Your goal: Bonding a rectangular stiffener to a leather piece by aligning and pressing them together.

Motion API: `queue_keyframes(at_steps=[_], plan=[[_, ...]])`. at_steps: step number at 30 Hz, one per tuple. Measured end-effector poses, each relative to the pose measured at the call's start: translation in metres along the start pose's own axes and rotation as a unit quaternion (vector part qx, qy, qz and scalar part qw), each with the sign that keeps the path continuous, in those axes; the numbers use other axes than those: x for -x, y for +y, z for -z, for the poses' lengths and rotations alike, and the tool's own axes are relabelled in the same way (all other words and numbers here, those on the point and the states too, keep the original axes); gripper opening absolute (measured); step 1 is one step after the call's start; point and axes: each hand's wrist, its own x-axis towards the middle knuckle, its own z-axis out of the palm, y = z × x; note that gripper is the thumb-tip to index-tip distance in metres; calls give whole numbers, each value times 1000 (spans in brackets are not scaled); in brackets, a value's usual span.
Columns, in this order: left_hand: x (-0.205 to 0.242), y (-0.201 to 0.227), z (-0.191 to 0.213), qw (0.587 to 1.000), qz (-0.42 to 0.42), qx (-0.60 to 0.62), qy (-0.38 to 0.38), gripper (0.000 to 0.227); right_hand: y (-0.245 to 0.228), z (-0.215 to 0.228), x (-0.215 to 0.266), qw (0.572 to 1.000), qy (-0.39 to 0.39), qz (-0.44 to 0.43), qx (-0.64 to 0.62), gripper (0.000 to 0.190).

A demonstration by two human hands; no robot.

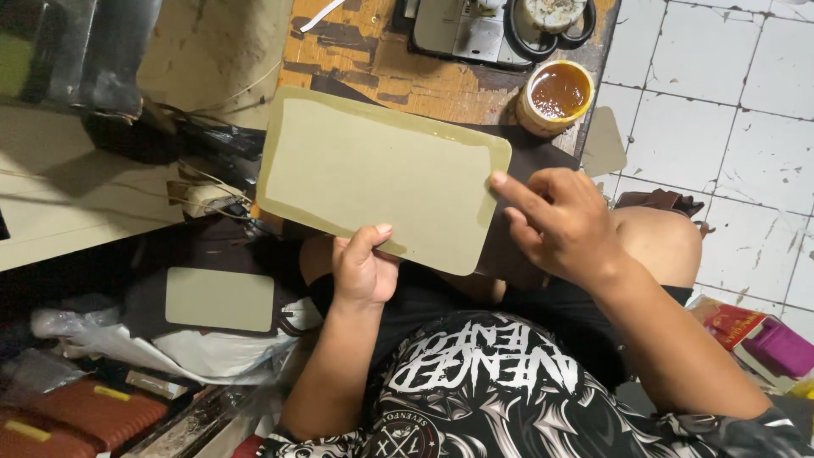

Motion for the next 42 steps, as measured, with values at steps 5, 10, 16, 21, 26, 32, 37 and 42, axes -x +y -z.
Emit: queue_keyframes(at_steps=[5, 10, 16, 21, 26, 32, 37, 42], plan=[[-8, -8, 7, 1000, -12, 8, 28, 57, -9, -1, -2, 999, 1, 40, 9, 35], [-4, 2, -14, 999, -27, 0, 46, 55, -37, 0, -7, 996, 1, 78, -38, 31], [-10, 8, -14, 996, -65, -15, 67, 55, 23, 7, -1, 999, 43, 9, -24, 37], [-3, 4, -22, 988, -123, -7, 91, 33, 66, 28, -29, 958, -99, -202, 178, 73], [-1, 5, -23, 988, -130, -21, 85, 42, 76, 21, -32, 950, -146, -213, 176, 62], [-6, -1, -22, 989, -123, -14, 76, 34, 75, 23, -34, 950, -136, -213, 181, 71], [-5, -1, -26, 991, -118, -3, 59, 29, 69, 27, -30, 968, -75, -166, 173, 73], [-4, 1, -26, 992, -118, 5, 39, 41, 61, 38, -8, 965, -91, -161, 189, 61]])
